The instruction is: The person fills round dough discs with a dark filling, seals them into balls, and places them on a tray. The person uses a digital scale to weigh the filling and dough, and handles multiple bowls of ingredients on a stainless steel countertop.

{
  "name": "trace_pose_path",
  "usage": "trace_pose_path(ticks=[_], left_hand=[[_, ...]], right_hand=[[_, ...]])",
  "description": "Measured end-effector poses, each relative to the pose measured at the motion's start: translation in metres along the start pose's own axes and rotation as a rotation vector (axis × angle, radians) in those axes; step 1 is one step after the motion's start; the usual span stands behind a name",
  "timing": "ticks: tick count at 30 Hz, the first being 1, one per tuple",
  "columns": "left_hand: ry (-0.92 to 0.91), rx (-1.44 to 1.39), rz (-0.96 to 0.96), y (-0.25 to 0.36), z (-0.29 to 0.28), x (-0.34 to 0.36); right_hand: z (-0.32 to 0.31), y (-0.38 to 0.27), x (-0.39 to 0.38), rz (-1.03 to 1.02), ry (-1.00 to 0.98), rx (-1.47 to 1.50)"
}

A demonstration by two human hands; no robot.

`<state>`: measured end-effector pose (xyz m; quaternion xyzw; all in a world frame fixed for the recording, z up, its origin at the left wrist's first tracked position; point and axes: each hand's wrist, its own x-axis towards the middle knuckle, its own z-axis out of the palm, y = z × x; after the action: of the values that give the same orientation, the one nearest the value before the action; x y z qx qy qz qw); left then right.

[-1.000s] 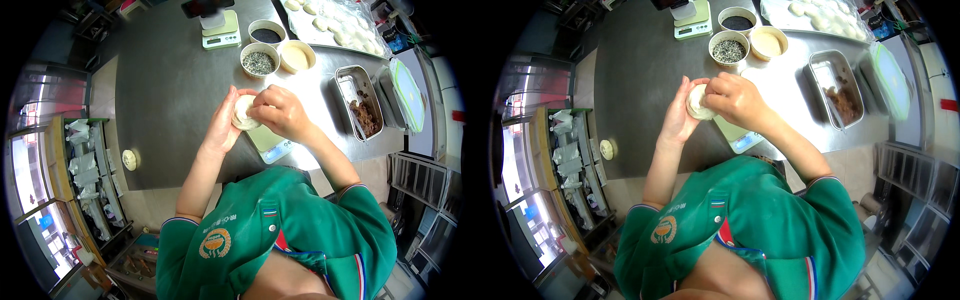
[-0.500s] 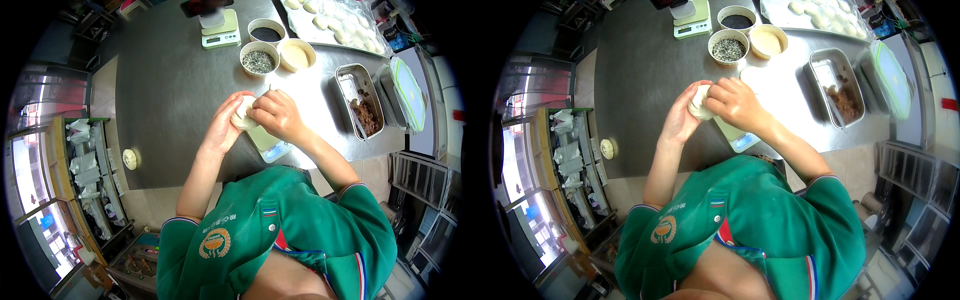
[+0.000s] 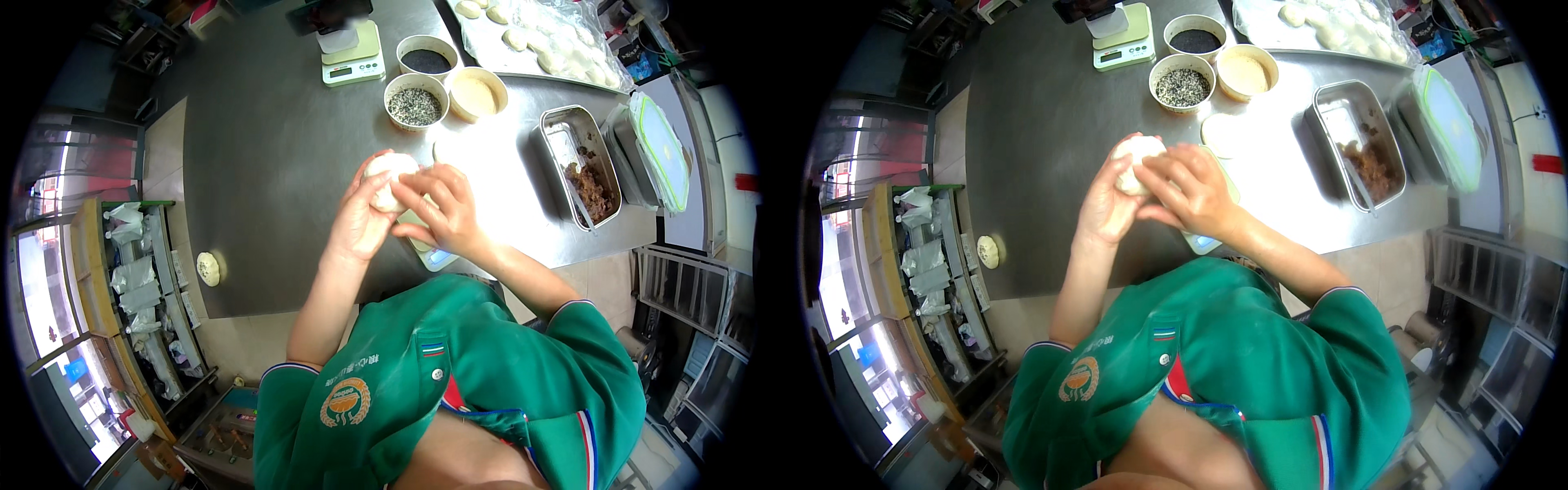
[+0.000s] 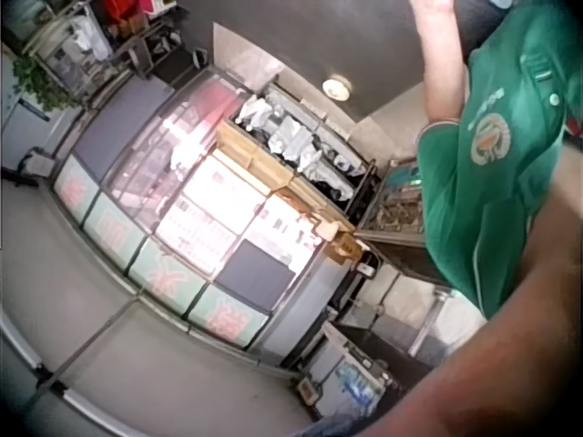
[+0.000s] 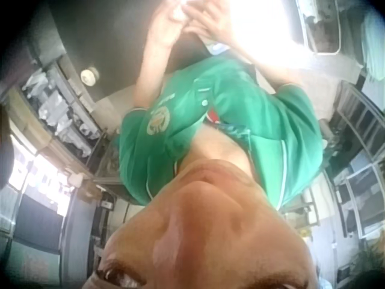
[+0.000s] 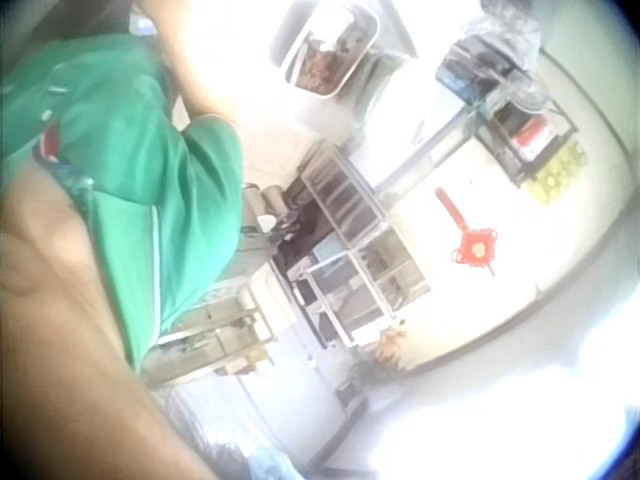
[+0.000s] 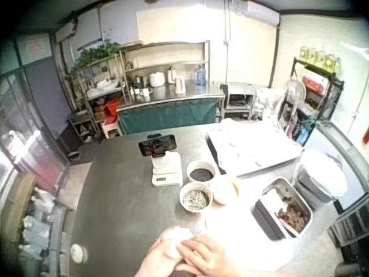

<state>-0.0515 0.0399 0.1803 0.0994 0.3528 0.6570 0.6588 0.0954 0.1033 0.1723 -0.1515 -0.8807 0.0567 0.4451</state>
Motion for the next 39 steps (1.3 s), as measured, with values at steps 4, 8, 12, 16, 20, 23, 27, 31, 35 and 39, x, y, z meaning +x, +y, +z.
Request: trace_pose_path(ticks=[4,8,12,16,20,23,27,31,35,39], left_hand=[[-0.180,-0.312,0.014,0.007,0.018,-0.023],[-0.184,0.070,0.234,-0.007,0.011,-0.017],[0.002,0.315,0.325,-0.020,0.010,-0.013],[-0.002,0.089,0.277,-0.031,0.022,-0.028],[-0.103,0.431,0.654,-0.014,0.013,-0.010],[0.058,0.199,0.508,-0.039,0.006,0.001],[0.192,0.380,0.438,-0.026,-0.012,0.014],[0.175,0.310,0.298,-0.028,-0.011,0.022],[-0.044,0.226,0.395,-0.024,-0.003,0.046],[0.088,0.130,0.187,-0.045,-0.028,0.094]], right_hand=[[-0.012,0.017,0.024,0.175,0.120,0.192],[-0.010,0.017,0.044,0.772,0.009,0.843],[0.010,0.011,0.040,0.626,0.215,0.892],[0.000,-0.005,0.046,0.405,-0.008,0.546],[0.003,-0.012,0.041,0.579,0.184,0.749],[0.034,-0.018,0.030,0.405,0.078,0.450],[0.053,-0.020,0.018,0.422,-0.004,0.411],[0.057,-0.005,0.006,0.512,0.003,0.459],[0.051,0.006,0.008,0.590,0.109,0.404],[0.052,0.037,-0.005,0.692,-0.080,0.567]])
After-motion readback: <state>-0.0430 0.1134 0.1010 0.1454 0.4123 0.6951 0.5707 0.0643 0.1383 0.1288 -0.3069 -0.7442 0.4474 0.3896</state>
